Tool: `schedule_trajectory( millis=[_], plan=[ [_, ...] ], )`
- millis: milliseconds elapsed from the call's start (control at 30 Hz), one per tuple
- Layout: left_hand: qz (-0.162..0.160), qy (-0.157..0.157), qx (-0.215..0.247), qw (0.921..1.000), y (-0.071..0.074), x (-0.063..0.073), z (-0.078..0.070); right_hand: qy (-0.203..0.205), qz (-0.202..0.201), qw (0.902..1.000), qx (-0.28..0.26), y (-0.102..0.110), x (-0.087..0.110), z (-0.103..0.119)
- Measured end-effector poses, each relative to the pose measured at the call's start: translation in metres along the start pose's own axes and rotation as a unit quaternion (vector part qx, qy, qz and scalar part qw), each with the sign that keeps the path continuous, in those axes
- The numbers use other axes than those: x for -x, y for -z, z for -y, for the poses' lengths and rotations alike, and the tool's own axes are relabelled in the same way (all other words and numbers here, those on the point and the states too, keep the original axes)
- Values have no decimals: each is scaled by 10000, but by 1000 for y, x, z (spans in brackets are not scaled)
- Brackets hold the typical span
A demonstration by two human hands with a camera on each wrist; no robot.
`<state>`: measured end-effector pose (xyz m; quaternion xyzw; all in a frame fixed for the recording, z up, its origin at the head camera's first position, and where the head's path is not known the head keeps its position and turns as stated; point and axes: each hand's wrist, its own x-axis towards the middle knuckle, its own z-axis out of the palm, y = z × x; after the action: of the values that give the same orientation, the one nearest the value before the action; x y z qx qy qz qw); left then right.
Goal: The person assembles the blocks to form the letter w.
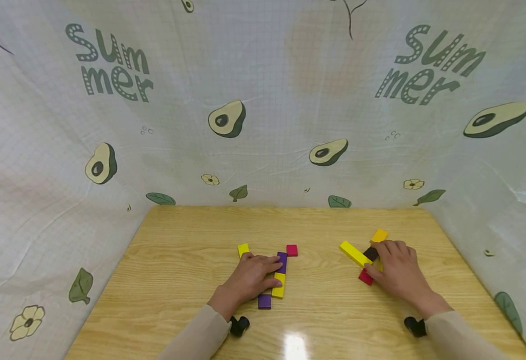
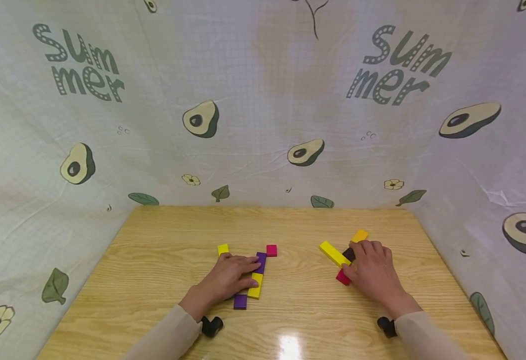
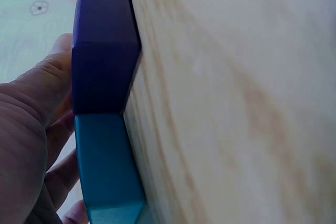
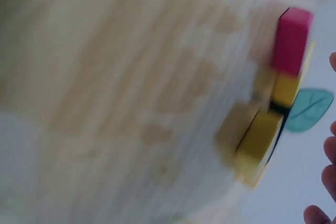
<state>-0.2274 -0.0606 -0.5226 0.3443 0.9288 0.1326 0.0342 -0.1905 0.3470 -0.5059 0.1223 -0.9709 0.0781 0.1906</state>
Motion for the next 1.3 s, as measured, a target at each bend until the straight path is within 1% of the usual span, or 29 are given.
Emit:
schedule_trajectory(
  millis=[133,267,433,533,767,1000,1200,1300],
  plan=[
    [-24,-13,-10,10000,0,0,0,-150,119,9997,122,4,12,-16],
    [-32,-10,-25,10000,0,0,0,-150,226,9993,266,6,21,-31],
    [-33,12,-5,10000,0,0,0,-102,444,9983,357,6,27,-41],
    [-36,10,0,10000,0,0,1,-36,565,9976,392,4,28,-45],
    [-76,-17,9,10000,-1,0,0,163,619,9966,514,-1,26,-51],
    [-25,-2,-9,10000,-2,-1,1,155,847,9944,619,-4,23,-52],
    [7,31,-15,10000,-2,-1,0,194,794,9949,585,-4,23,-51],
    [14,48,8,10000,-2,-1,0,153,790,9956,480,-4,23,-52]
  ],
)
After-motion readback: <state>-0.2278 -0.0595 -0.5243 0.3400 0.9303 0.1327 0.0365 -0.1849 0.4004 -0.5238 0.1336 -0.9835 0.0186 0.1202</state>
